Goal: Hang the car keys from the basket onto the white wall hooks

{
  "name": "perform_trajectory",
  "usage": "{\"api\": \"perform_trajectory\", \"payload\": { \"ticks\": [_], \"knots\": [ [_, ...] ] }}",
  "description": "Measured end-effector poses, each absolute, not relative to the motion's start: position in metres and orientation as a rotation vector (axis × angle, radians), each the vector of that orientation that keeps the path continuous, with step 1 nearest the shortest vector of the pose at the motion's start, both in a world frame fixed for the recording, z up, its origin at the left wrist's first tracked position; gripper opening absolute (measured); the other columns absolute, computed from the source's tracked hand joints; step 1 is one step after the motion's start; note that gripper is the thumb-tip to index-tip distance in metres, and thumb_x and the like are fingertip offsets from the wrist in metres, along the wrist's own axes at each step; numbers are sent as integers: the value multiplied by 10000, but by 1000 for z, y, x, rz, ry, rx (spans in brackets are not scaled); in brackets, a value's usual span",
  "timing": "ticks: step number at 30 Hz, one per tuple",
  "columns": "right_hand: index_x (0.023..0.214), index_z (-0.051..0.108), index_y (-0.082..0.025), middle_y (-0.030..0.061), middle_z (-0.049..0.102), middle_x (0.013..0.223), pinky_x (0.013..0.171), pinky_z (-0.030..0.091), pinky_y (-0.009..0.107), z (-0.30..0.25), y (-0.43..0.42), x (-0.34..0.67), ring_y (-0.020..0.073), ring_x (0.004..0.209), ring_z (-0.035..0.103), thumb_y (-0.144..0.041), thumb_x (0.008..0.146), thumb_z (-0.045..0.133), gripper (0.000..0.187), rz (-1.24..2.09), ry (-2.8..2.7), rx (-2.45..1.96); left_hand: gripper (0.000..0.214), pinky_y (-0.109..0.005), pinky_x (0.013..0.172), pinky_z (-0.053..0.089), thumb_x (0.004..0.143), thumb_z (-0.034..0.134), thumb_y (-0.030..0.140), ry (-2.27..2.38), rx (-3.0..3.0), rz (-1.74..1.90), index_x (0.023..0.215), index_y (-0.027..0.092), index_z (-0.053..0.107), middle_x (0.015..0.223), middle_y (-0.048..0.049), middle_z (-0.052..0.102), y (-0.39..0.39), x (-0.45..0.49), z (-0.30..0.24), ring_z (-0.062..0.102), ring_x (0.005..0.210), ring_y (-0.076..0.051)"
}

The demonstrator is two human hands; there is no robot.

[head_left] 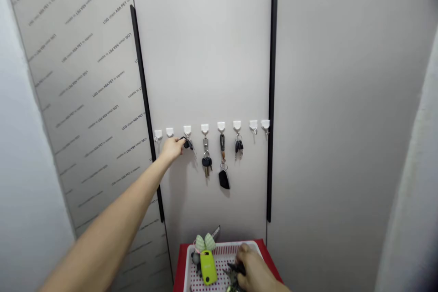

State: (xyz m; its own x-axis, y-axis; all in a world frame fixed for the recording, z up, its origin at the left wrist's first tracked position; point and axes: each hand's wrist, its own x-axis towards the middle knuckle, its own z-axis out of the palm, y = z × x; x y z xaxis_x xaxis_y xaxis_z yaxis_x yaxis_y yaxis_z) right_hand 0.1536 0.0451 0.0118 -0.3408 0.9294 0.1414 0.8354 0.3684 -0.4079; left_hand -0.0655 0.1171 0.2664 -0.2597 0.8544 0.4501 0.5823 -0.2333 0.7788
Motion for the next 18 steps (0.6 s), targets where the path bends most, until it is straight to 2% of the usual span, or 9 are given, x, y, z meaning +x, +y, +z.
{"api": "perform_trajectory", "payload": {
  "ticks": [4, 7, 10, 12, 15, 18],
  "knots": [
    [666, 561, -179, 50, 528, 848, 610, 354, 232, -3, 39, 147, 170, 723, 508, -113, 470, 447, 236, 368, -2340, -1652, 205, -207, 391, 295, 610, 439, 291, 1791, 1780, 1367, 456, 157, 420, 369, 27, 399, 113, -71, 287, 393, 333, -83],
    [698, 569, -185, 57, 545, 843, 602, 360, 247, 14, 39, 146, 188, 711, 520, -142, 465, 483, 253, 336, -2433, -1693, 221, -211, 384, 270, 600, 466, 285, 1871, 1844, 1232, 427, 159, 408, 339, 28, 383, 112, -71, 303, 369, 317, -83],
    [733, 569, -179, 53, 569, 762, 599, 360, 241, 64, 48, 148, 172, 689, 518, -208, 505, 511, 237, 293, -2393, -1615, 198, -212, 392, 254, 593, 483, 284, 1928, 1885, 1233, 445, 159, 441, 324, 24, 380, 110, -66, 319, 362, 329, -88],
    [829, 546, -168, 56, 571, 728, 585, 364, 245, 112, 62, 151, 152, 646, 514, -281, 600, 450, 272, 243, -2175, -1539, 185, -211, 405, 251, 594, 486, 291, 1956, 1893, 1305, 468, 157, 470, 323, 20, 378, 108, -59, 328, 372, 356, -94],
    [882, 504, -146, 73, 543, 849, 644, 362, 251, 184, 89, 154, 146, 730, 495, -346, 645, 409, 325, -4, -1707, -1386, 174, -205, 423, 259, 612, 464, 306, 1951, 1920, 1378, 545, 153, 513, 341, 24, 378, 101, -48, 338, 380, 390, -97],
    [933, 467, -166, 66, 531, 898, 633, 360, 272, 227, 112, 156, 162, 756, 492, -363, 628, 427, 366, -108, -1452, -1398, 208, -195, 410, 259, 645, 405, 326, 1852, 1978, 1400, 627, 155, 522, 365, 38, 373, 88, -40, 339, 345, 367, -78]
  ]
}}
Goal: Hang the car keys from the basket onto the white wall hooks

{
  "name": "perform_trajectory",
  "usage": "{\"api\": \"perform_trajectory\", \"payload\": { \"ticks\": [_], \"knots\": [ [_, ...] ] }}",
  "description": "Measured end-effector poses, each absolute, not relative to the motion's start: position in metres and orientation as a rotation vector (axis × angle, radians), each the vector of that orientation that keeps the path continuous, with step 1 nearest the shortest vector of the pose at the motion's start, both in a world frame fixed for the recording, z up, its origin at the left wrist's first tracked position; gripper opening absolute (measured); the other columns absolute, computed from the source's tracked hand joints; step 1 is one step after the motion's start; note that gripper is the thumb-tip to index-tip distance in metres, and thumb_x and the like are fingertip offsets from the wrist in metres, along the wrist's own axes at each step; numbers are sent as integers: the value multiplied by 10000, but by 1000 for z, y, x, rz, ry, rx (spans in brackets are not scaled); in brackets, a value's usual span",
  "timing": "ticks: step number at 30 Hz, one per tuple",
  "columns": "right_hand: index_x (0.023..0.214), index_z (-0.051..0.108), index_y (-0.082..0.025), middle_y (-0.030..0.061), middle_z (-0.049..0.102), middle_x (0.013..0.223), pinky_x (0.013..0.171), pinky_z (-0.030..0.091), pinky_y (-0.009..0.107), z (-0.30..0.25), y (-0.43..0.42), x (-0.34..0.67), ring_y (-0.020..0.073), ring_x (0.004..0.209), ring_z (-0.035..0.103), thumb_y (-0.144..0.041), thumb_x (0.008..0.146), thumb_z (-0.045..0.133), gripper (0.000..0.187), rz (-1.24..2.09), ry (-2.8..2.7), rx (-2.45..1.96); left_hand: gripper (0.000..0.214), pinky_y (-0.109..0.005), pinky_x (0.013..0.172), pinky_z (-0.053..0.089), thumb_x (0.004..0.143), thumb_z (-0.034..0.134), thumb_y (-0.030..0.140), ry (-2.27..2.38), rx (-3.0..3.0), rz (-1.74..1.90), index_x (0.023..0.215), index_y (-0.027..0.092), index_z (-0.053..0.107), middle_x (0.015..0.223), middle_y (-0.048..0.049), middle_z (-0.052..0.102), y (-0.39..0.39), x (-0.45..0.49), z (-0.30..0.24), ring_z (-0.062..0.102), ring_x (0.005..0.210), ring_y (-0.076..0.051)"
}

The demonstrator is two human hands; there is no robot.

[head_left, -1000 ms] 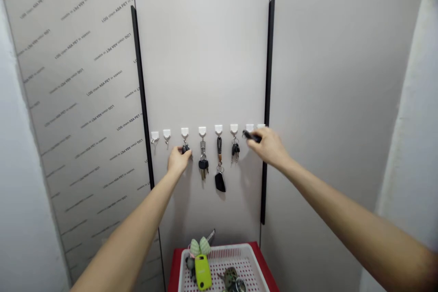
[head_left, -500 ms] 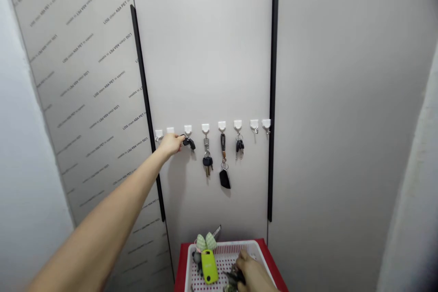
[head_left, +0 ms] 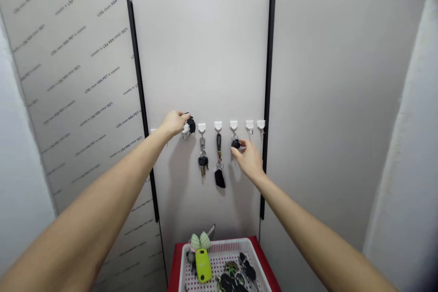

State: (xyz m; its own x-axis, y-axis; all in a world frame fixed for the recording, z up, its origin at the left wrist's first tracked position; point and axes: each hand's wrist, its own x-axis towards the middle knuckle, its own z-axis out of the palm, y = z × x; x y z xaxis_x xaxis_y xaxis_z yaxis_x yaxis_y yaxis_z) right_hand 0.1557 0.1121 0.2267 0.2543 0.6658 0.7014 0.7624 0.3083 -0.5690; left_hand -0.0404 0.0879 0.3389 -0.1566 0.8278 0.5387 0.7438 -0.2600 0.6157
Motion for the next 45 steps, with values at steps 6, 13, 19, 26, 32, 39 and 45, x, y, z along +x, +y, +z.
{"api": "perform_trajectory", "payload": {
  "ticks": [6, 13, 19, 26, 32, 39, 45],
  "knots": [
    [811, 507, -162, 36, 561, 693, 572, 354, 254, 234, 126, 158, 153, 645, 504, -330, 599, 449, 276, -72, -1367, -1439, 273, -183, 392, 254, 657, 362, 386, 1596, 2048, 1245, 634, 147, 492, 404, 49, 379, 58, -34, 288, 326, 361, -60],
    [757, 531, -153, 25, 550, 642, 565, 350, 243, 271, 120, 162, 132, 592, 480, -321, 582, 442, 258, -225, -1320, -1302, 266, -190, 407, 257, 674, 322, 355, 1415, 1888, 866, 616, 134, 457, 402, 63, 334, 44, -23, 137, 317, 385, -63],
    [798, 518, -156, 23, 560, 665, 530, 333, 207, 240, 92, 152, 111, 579, 481, -275, 594, 430, 252, -120, -1690, -1292, 264, -197, 569, 333, 684, 321, 301, 1418, 2010, 690, 697, 147, 534, 665, -6, 550, 24, -15, 61, 463, 624, -106],
    [725, 532, -171, 28, 589, 659, 490, 288, 197, 60, 46, 137, 120, 576, 499, -185, 548, 423, 208, 282, -2227, -1656, 270, -248, 673, 351, 680, 335, 300, 1675, 2155, 330, 824, 202, 541, 860, -42, 576, 9, -7, 42, 505, 811, -167],
    [729, 553, -174, 33, 595, 691, 529, 312, 210, 21, 40, 140, 147, 647, 515, -165, 512, 450, 241, 419, -2295, -1732, 220, -285, 669, 369, 622, 407, 236, 1769, 2218, 142, 783, 204, 553, 823, -53, 594, 8, -9, 43, 526, 799, -197],
    [942, 492, -123, 81, 555, 874, 662, 364, 243, 136, 104, 136, 137, 708, 500, -289, 659, 400, 341, 165, -1745, -1396, 264, -234, 657, 369, 666, 388, 300, 1923, 2114, 1042, 881, 181, 486, 852, -45, 557, 72, -16, 144, 505, 774, -137],
    [865, 527, -152, 50, 585, 772, 638, 367, 235, 194, 135, 114, 137, 709, 515, -315, 665, 411, 283, 142, -1580, -1332, 347, -242, 634, 365, 616, 445, 378, 1989, 1783, 1432, 882, 161, 493, 878, -73, 550, 124, -3, 206, 506, 761, -150]
  ]
}}
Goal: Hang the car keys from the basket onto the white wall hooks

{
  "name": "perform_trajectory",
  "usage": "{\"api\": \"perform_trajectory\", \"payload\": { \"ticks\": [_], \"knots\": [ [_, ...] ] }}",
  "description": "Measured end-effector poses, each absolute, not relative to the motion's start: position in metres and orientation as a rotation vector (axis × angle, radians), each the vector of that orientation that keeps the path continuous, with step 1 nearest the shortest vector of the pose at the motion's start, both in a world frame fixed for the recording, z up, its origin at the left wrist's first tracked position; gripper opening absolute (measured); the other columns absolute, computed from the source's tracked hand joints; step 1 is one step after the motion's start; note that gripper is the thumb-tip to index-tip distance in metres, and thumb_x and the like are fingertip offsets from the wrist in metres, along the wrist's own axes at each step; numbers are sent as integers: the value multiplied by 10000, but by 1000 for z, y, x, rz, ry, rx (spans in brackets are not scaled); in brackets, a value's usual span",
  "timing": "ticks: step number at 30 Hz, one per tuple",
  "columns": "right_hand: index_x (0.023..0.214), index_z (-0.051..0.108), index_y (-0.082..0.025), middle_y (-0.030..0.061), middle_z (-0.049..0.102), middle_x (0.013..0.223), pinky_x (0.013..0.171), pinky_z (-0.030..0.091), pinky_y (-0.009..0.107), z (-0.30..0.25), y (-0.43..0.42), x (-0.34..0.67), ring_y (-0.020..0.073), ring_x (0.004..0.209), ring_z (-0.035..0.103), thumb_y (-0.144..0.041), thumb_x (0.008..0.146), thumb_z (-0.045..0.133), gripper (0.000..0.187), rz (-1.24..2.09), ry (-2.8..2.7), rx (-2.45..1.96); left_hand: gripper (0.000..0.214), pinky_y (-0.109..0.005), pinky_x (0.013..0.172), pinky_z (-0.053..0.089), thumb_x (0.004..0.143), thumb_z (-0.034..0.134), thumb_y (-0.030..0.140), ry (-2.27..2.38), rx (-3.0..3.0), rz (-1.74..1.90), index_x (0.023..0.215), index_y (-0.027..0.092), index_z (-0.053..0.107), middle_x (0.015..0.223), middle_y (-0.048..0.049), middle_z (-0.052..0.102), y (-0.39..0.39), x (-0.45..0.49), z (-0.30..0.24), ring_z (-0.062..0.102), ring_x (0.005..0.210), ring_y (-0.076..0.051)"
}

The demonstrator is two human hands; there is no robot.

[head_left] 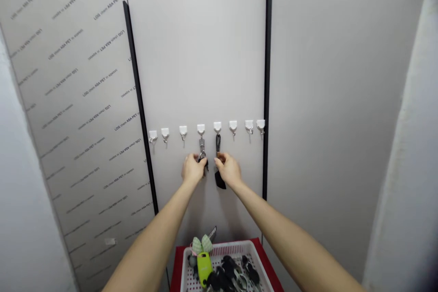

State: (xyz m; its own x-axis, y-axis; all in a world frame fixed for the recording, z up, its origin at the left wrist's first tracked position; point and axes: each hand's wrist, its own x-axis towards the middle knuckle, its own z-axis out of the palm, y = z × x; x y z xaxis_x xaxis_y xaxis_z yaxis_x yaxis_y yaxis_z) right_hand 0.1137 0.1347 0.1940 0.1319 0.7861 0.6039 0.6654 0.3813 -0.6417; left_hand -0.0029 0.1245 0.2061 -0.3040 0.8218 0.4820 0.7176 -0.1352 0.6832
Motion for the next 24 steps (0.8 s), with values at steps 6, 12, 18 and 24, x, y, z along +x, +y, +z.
{"api": "perform_trajectory", "payload": {
  "ticks": [6, 12, 18, 24],
  "knots": [
    [786, 540, -160, 27, 586, 678, 570, 362, 212, 206, 131, 116, 114, 611, 510, -306, 678, 371, 248, 127, -1515, -1278, 248, -222, 557, 351, 652, 384, 335, 1833, 1805, 1444, 693, 181, 573, 678, -27, 593, 127, 0, 219, 512, 630, -130],
    [718, 563, -161, 2, 562, 593, 523, 336, 193, 246, 119, 117, 96, 542, 478, -308, 655, 396, 232, 20, -1551, -1129, 249, -184, 561, 352, 636, 397, 316, 1583, 1799, 1793, 679, 155, 583, 670, -8, 593, 115, -6, 264, 503, 610, -102],
    [656, 574, -153, -5, 521, 520, 475, 310, 189, 271, 115, 116, 90, 496, 450, -290, 609, 433, 202, 110, -1596, -1226, 243, -210, 543, 346, 599, 433, 335, 1783, 1772, 1800, 690, 178, 596, 662, -14, 589, 117, -20, 302, 498, 610, -121],
    [500, 496, -139, -17, 437, 440, 394, 255, 187, 263, 102, 128, 63, 390, 359, -322, 615, 398, 238, 275, -1672, -1299, 220, -219, 529, 342, 560, 465, 343, 1797, 1768, 1729, 655, 195, 598, 626, -12, 583, 118, -29, 304, 496, 595, -126]
  ]
}}
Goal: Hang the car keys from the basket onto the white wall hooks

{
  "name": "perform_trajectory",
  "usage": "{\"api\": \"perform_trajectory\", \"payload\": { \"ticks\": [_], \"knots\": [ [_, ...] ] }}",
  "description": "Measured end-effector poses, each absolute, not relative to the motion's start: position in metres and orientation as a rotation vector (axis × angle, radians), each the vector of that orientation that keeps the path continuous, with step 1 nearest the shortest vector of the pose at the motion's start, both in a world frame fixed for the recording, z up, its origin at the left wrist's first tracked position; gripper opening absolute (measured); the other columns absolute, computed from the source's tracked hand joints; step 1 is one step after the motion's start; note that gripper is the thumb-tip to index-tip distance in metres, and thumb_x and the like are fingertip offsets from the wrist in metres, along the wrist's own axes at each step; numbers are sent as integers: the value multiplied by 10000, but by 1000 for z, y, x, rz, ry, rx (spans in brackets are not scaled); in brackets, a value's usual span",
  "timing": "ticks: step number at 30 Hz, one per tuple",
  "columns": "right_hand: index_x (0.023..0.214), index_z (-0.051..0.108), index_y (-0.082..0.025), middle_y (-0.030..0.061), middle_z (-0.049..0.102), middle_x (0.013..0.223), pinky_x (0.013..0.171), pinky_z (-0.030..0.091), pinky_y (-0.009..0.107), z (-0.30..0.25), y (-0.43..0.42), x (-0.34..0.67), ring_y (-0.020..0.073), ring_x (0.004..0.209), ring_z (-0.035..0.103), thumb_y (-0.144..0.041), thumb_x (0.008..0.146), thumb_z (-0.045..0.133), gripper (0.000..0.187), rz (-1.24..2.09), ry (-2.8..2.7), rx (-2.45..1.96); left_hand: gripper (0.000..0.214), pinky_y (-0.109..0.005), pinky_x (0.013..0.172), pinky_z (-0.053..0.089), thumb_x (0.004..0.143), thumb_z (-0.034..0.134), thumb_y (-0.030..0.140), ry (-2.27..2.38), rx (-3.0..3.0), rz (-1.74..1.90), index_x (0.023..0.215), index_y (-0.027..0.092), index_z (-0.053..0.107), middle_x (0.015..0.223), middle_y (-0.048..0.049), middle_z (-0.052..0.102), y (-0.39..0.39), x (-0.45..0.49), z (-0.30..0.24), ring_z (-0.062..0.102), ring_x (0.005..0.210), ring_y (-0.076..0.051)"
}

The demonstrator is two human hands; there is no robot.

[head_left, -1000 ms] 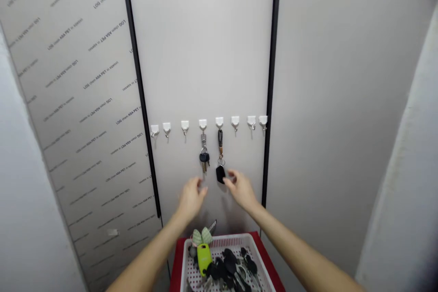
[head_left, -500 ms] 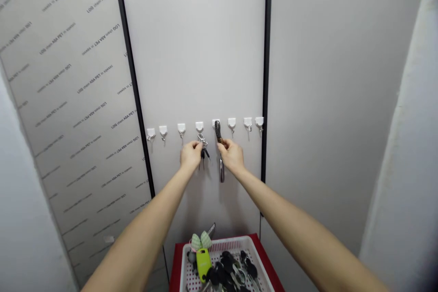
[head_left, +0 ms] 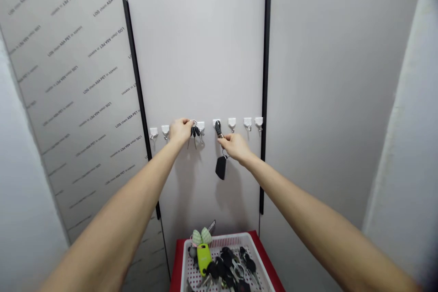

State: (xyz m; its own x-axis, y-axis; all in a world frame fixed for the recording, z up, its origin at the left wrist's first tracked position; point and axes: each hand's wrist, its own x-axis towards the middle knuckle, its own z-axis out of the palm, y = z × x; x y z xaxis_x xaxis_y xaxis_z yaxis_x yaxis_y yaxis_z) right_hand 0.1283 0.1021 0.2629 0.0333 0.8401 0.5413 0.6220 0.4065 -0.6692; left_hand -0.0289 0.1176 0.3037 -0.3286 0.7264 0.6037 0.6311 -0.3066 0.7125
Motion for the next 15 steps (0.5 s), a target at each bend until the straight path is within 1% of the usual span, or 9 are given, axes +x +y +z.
{"api": "perform_trajectory", "payload": {
  "ticks": [5, 7, 12, 15],
  "knots": [
    [482, 451, -149, -35, 365, 405, 370, 221, 190, 260, 103, 138, 53, 352, 299, -339, 615, 393, 239, 316, -1585, -1303, 202, -210, 550, 353, 567, 463, 313, 1703, 1704, 1858, 634, 169, 588, 621, -10, 576, 119, -26, 312, 500, 592, -116],
    [479, 448, -154, -35, 367, 403, 377, 225, 190, 268, 106, 137, 57, 359, 313, -338, 617, 391, 237, 265, -1553, -1279, 203, -206, 559, 357, 582, 451, 302, 1676, 1702, 1896, 641, 163, 586, 625, -7, 576, 121, -22, 317, 499, 589, -109],
    [479, 464, -165, -33, 380, 397, 401, 234, 185, 295, 107, 127, 67, 387, 350, -349, 634, 374, 257, 62, -1544, -1190, 178, -209, 548, 354, 565, 475, 274, 1692, 1800, 1819, 619, 152, 592, 616, -16, 578, 123, -17, 330, 494, 587, -113],
    [526, 493, -160, -34, 393, 410, 400, 236, 179, 295, 102, 125, 62, 389, 348, -351, 638, 372, 253, 58, -1581, -1142, 192, -202, 545, 352, 581, 465, 277, 1626, 1745, 1921, 642, 144, 589, 629, -15, 577, 117, -18, 328, 489, 584, -105]
  ]
}}
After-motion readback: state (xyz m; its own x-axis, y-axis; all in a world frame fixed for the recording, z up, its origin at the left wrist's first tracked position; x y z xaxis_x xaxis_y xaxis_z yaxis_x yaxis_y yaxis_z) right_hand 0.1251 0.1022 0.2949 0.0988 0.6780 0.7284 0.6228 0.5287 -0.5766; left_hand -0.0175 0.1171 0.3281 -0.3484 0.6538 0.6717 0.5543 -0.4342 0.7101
